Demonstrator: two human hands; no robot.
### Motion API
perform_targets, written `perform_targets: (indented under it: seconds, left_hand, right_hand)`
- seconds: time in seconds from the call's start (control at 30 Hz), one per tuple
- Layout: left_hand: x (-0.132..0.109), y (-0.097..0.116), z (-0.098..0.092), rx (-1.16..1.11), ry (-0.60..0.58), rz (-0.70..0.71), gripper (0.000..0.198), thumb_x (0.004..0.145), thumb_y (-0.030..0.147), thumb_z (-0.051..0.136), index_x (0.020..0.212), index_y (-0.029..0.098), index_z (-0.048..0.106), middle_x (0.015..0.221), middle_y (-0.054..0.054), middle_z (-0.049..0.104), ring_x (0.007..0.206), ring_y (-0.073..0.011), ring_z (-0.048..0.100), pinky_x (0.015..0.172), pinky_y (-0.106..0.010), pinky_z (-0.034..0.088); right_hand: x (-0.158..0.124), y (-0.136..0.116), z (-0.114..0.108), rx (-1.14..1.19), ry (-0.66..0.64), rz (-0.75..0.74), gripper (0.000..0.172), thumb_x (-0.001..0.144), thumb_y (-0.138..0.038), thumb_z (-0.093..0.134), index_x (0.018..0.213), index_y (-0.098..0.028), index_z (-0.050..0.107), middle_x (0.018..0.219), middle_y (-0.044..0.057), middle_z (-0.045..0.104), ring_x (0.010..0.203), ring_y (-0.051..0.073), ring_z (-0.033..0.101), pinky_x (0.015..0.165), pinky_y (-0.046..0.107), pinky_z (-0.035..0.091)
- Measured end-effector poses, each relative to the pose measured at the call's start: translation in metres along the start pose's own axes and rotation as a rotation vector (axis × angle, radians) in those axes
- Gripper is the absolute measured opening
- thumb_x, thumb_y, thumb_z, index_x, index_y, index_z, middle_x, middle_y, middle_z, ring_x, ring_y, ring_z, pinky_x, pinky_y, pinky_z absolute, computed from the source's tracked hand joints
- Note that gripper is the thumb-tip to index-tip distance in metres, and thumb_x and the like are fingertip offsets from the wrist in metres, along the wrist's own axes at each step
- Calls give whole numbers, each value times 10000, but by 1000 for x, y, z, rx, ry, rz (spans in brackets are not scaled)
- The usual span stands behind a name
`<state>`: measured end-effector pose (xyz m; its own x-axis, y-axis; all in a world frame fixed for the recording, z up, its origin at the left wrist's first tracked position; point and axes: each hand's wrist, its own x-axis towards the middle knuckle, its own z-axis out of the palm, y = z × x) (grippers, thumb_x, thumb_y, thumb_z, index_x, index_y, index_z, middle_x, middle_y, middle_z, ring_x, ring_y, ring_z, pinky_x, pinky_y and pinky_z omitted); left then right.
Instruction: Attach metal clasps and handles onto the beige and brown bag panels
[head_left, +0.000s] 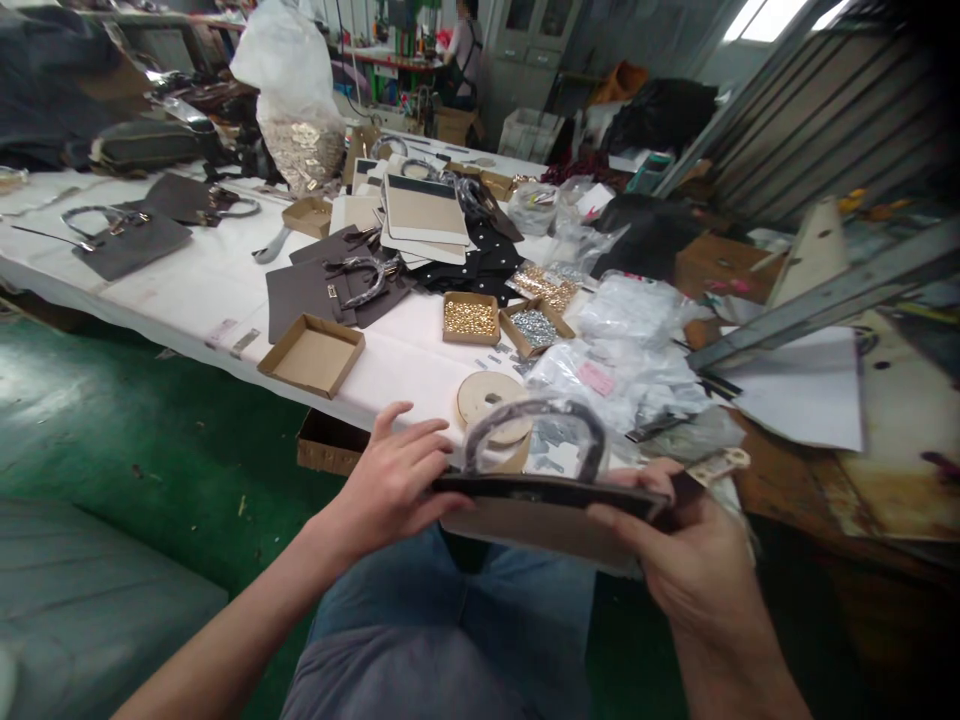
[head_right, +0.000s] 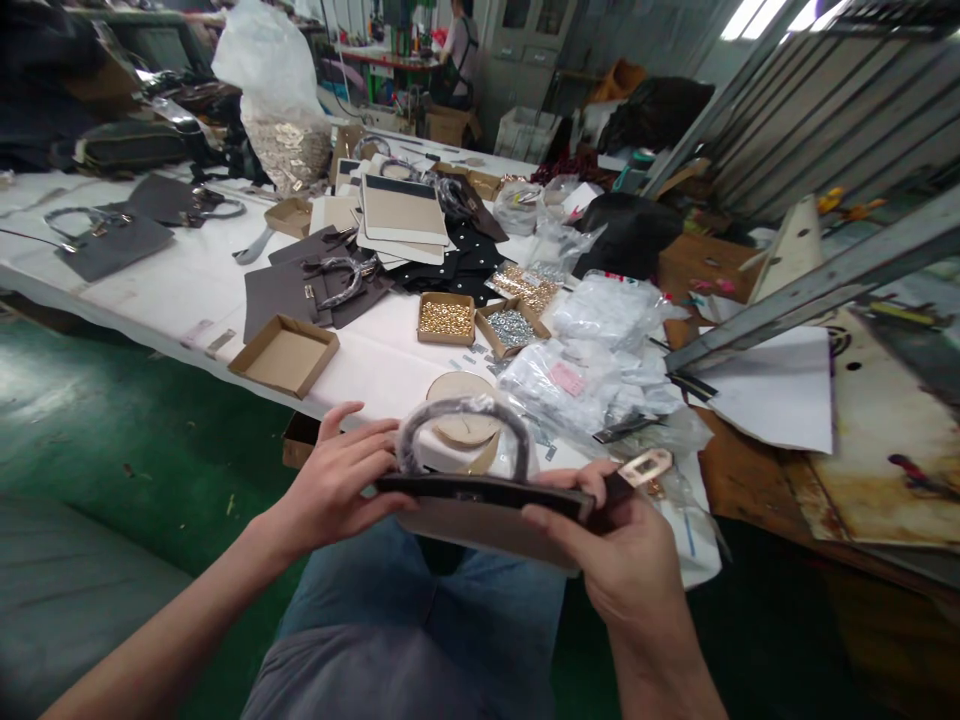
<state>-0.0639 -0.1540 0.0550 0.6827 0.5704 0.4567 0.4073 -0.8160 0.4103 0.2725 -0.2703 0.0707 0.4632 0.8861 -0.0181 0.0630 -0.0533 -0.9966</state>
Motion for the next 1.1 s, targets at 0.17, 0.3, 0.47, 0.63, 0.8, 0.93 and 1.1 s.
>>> perform_targets:
  seconds: [0.17, 0.3, 0.47, 0.63, 0.8, 0.93, 1.1]
  left_hand:
    - [51, -28, 8, -139, -68, -311, 503, 1067, 683, 714, 871, 221, 680, 798, -45, 748, 781, -231, 701, 845, -384, 547]
    - [96, -62, 21, -79, -128, -455, 511, 1034, 718, 723, 935, 217, 727, 862, -89, 782, 800, -257, 699, 703, -337, 449]
    - [121, -91, 53, 96, -309, -504, 488, 1049, 673, 693, 1143, 200, 763, 1088, -170, 841, 985, -343, 782, 776, -377, 510]
    - [116, -97, 84, 146, -350, -589, 533, 1072, 708, 624, 1165, 202, 764, 1140, -177, 841, 1038, -351, 795, 833, -391, 546]
    - [112, -98, 97, 58, -262, -676, 545, 1093, 694, 620, 1203, 174, 739, 1166, -209, 832, 1085, -355, 783, 886, -397, 521]
    - [111, -91, 98, 83, -170, -690, 563, 1071, 608, 721, 1371, 133, 670, 1293, -244, 795, 1205, -382, 734, 1007, -447, 499]
    - [100, -67, 95, 142, 60, -459, 498, 1091, 404, 733, 1501, 152, 604, 1545, -234, 646, 1451, -382, 578, 1194, -527, 428]
  right_hand:
    - [43, 24, 31, 179, 52, 190, 557, 640, -363, 1112, 963, -243, 675, 1028, 29, 826, 891, 244, 792, 800, 349, 689]
    - [85, 54, 55, 206, 134, 166, 626, 607, -417, 1106, 1008, -240, 659, 1009, 35, 819, 883, 257, 782, 838, 412, 684]
    - [126, 91, 64, -136, 321, 33, 950, 556, -515, 1089, 1356, -205, 683, 1060, 50, 796, 932, 284, 767, 902, 469, 664]
    - [134, 107, 63, -423, 359, -2, 1101, 606, -542, 1041, 1543, -159, 607, 1175, 129, 801, 1013, 333, 763, 979, 487, 617]
    - [129, 100, 62, -594, 347, 14, 1097, 666, -602, 988, 1561, -132, 563, 1168, 172, 803, 990, 375, 761, 947, 504, 593]
    - [122, 94, 62, -690, 345, 28, 1242, 715, -679, 954, 1703, -146, 423, 1289, 234, 770, 1118, 459, 747, 986, 562, 572]
    - [108, 90, 70, -823, 424, -52, 1301, 809, -759, 875, 1792, -150, 277, 1563, 325, 564, 1366, 533, 618, 1082, 609, 535]
